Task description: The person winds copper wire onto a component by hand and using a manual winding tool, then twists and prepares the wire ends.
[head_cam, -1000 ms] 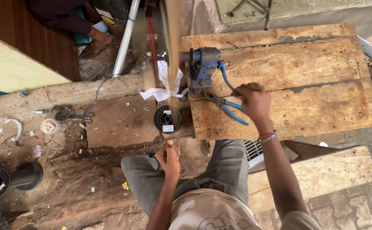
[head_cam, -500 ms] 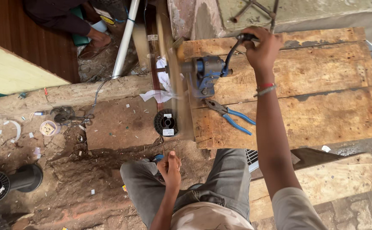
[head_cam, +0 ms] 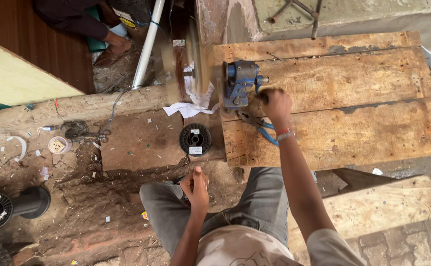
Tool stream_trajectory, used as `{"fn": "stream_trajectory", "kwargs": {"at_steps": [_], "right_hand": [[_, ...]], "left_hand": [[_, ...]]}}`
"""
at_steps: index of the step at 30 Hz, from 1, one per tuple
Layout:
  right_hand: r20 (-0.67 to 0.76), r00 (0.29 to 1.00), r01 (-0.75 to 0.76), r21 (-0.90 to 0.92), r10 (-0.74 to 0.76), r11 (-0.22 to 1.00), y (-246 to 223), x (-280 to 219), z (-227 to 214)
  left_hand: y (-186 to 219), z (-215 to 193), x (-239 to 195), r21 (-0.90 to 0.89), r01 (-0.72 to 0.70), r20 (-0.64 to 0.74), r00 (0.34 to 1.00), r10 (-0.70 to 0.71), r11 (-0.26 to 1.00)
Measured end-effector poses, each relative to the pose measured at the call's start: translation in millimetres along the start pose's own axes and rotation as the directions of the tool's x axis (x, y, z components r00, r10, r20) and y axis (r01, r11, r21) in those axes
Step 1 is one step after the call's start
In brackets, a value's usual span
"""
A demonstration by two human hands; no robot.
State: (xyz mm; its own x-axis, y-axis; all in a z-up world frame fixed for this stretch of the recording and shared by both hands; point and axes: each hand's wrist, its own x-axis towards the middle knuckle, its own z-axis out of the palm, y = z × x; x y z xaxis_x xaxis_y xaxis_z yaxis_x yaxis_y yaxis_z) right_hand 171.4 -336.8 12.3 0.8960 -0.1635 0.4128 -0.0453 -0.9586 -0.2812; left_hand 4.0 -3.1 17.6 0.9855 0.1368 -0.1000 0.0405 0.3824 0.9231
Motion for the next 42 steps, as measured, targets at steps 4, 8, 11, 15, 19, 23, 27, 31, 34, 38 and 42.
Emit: {"fn": "stream_trajectory", "kwargs": {"at_steps": [4,8,11,15,19,23,27,31,34,38,42], "right_hand": [[0.117,0.993,0.017,-0.003,-0.017,1.0,-27.1,-34.5,-69.5],[-0.11,0.982,0.166,0.08,-0.157,0.983,-37.7,-38.5,-126.6],[-0.181,0.976,0.155,0.163,-0.124,0.974,-37.0,-14.5,-153.1],[-0.293,0.946,0.216,0.251,-0.138,0.944,-29.4,39.1,-164.4],[-0.355,0.922,0.255,0.261,-0.153,0.931,-21.5,94.9,-140.1],[-0.246,0.968,0.129,0.347,-0.043,0.929,2.4,142.4,-88.1],[-0.137,0.991,0.047,0.299,-0.005,0.953,32.9,148.9,-9.8],[-0.073,0.991,-0.12,-0.162,0.11,0.979,36.5,121.0,49.6],[0.071,0.993,-0.098,0.092,0.091,0.991,31.2,62.1,51.3],[0.093,0.996,-0.018,0.061,0.012,0.998,1.3,-6.6,-2.4],[0.018,0.993,0.118,-0.004,-0.118,0.993,-29.6,-39.4,-83.6]], "left_hand": [[4.7,-1.3,-2.0,-0.019,-0.029,0.04,0.999,0.03,0.999],[4.9,-0.4,-6.2,-0.046,-0.015,0.047,0.999,0.018,0.999],[1.1,-1.6,-5.1,-0.034,-0.019,0.045,0.999,0.021,0.999],[-9.7,-7.8,-5.0,-0.019,-0.02,0.031,0.999,0.021,1.0],[-20.0,-12.1,-2.4,-0.023,0.044,0.019,0.999,-0.044,0.999],[-23.0,-9.8,-2.0,0.015,0.029,0.013,0.999,-0.03,0.999],[-17.5,-8.5,-0.1,0.038,0.04,0.011,0.999,-0.041,0.998],[-14.1,-7.7,-1.1,0.058,-0.032,0.023,0.999,0.031,0.998],[-13.1,-6.7,-3.3,0.043,-0.015,0.006,1.0,0.015,0.999],[-13.2,-6.1,-6.9,0.021,-0.022,0.016,1.0,0.021,1.0],[-10.9,-10.2,-11.8,-0.05,-0.01,0.049,0.999,0.013,0.999]]}}
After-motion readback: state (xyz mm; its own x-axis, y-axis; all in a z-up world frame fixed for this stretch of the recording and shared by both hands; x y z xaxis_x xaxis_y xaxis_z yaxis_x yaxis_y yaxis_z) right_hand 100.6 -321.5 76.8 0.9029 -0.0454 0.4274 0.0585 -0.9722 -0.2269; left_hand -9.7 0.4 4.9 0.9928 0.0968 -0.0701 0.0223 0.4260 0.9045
